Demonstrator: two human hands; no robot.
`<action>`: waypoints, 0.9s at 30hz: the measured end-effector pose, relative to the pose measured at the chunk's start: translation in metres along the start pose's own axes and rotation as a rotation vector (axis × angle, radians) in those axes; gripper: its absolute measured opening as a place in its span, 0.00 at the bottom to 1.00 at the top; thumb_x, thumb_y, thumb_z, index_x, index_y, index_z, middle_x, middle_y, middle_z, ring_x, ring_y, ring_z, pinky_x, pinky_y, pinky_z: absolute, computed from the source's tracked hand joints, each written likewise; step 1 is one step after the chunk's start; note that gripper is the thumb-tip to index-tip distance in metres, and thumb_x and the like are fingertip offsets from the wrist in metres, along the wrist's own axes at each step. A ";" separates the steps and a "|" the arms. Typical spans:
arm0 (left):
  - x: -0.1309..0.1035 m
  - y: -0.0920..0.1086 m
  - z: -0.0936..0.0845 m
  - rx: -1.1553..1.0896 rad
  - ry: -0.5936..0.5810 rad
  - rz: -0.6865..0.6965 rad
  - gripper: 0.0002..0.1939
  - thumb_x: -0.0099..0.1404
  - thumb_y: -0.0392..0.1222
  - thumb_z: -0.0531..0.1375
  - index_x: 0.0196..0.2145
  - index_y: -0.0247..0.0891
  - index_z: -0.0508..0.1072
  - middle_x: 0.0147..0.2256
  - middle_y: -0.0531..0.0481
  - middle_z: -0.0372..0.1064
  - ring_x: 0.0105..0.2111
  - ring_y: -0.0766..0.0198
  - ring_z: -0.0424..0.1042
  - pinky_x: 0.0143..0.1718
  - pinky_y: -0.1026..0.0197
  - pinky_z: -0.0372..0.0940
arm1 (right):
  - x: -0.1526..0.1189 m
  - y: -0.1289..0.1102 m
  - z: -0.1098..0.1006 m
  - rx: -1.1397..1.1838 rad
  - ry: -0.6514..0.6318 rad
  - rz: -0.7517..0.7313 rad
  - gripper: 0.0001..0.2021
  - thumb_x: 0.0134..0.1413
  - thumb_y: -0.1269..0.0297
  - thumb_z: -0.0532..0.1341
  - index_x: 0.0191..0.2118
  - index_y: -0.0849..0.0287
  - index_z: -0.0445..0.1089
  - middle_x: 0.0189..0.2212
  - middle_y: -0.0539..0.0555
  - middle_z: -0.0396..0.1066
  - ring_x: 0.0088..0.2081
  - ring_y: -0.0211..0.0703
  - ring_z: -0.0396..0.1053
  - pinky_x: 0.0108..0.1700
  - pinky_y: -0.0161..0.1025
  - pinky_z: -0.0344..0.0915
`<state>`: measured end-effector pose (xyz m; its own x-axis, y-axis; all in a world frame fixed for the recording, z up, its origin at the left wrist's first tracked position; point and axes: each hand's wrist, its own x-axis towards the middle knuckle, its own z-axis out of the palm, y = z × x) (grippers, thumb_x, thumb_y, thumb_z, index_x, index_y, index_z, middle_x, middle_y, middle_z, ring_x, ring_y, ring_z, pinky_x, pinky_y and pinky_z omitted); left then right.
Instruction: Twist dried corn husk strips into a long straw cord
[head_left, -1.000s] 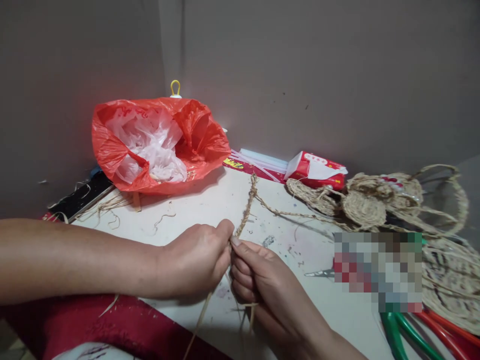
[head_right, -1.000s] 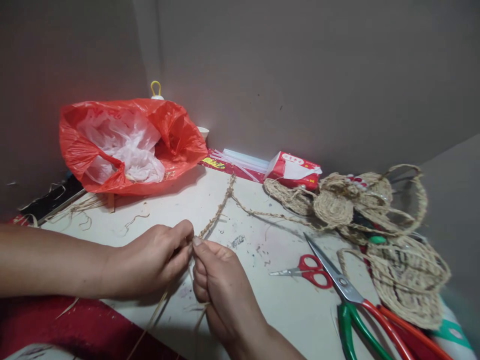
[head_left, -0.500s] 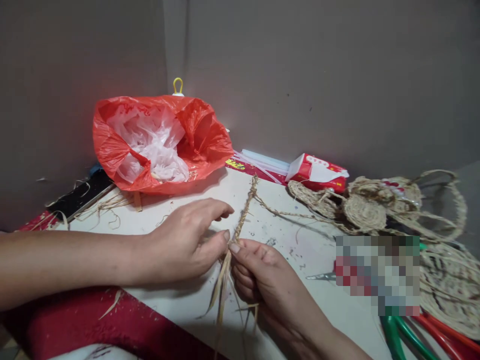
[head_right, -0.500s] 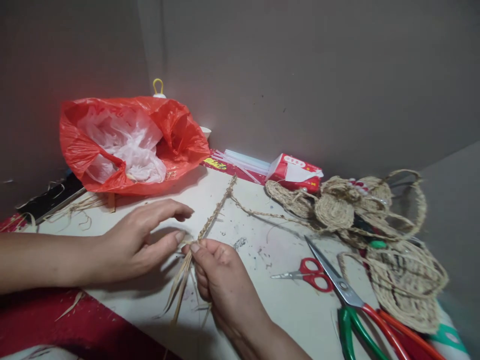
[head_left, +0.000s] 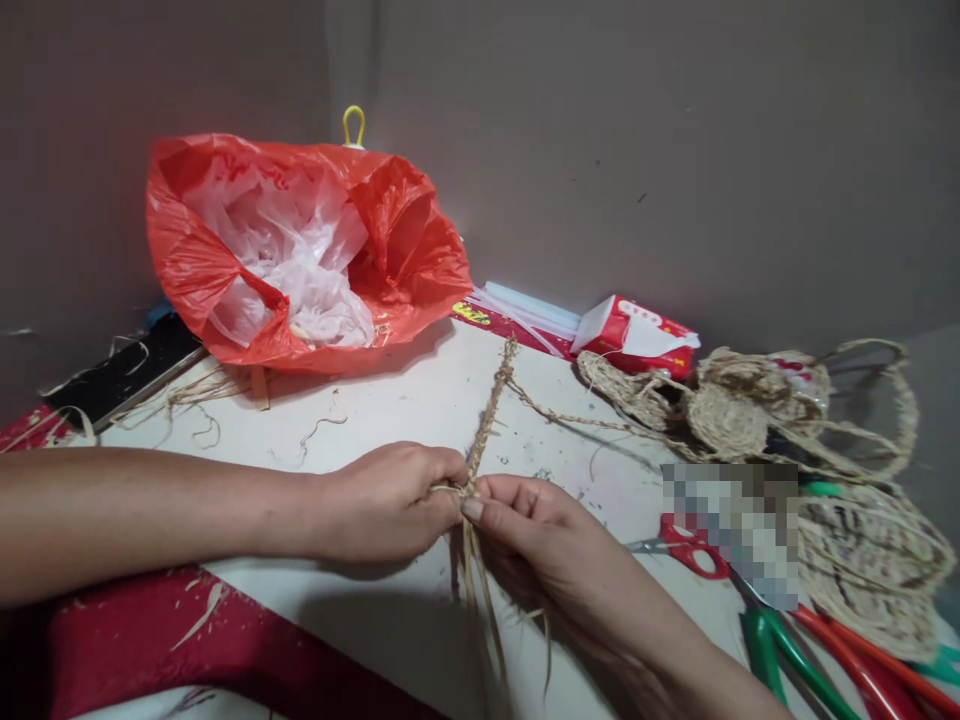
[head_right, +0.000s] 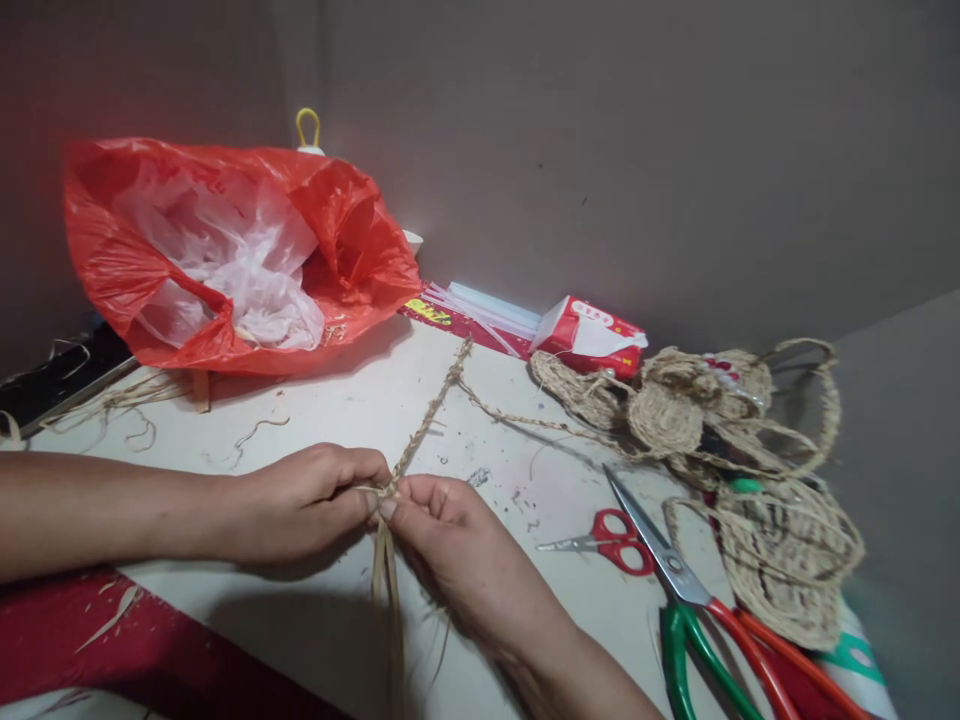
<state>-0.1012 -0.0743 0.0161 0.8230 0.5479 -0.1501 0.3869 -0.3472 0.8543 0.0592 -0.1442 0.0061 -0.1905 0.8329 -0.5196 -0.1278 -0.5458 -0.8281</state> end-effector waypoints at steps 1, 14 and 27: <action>0.000 0.000 -0.001 0.021 0.008 0.015 0.09 0.61 0.36 0.48 0.24 0.37 0.62 0.22 0.56 0.58 0.24 0.69 0.57 0.26 0.66 0.53 | 0.000 -0.001 -0.001 -0.015 -0.002 0.009 0.19 0.47 0.53 0.66 0.21 0.59 0.58 0.12 0.40 0.47 0.15 0.27 0.38 0.17 0.31 0.33; 0.011 -0.012 -0.001 -0.462 -0.114 -0.160 0.08 0.58 0.37 0.52 0.23 0.35 0.66 0.22 0.54 0.63 0.23 0.70 0.59 0.26 0.67 0.55 | -0.002 -0.001 -0.004 -0.299 0.039 -0.072 0.16 0.52 0.52 0.62 0.25 0.59 0.63 0.18 0.44 0.51 0.20 0.32 0.44 0.21 0.32 0.42; 0.013 -0.012 0.004 -0.472 -0.087 -0.205 0.10 0.56 0.40 0.54 0.19 0.35 0.63 0.17 0.58 0.55 0.19 0.72 0.51 0.21 0.66 0.48 | -0.008 0.003 -0.001 -0.984 0.146 -0.321 0.14 0.62 0.59 0.49 0.25 0.56 0.57 0.21 0.50 0.59 0.24 0.39 0.54 0.27 0.37 0.50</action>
<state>-0.0934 -0.0660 0.0025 0.7892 0.4963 -0.3617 0.3308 0.1528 0.9313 0.0611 -0.1523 0.0081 -0.1604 0.9643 -0.2109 0.7100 -0.0358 -0.7033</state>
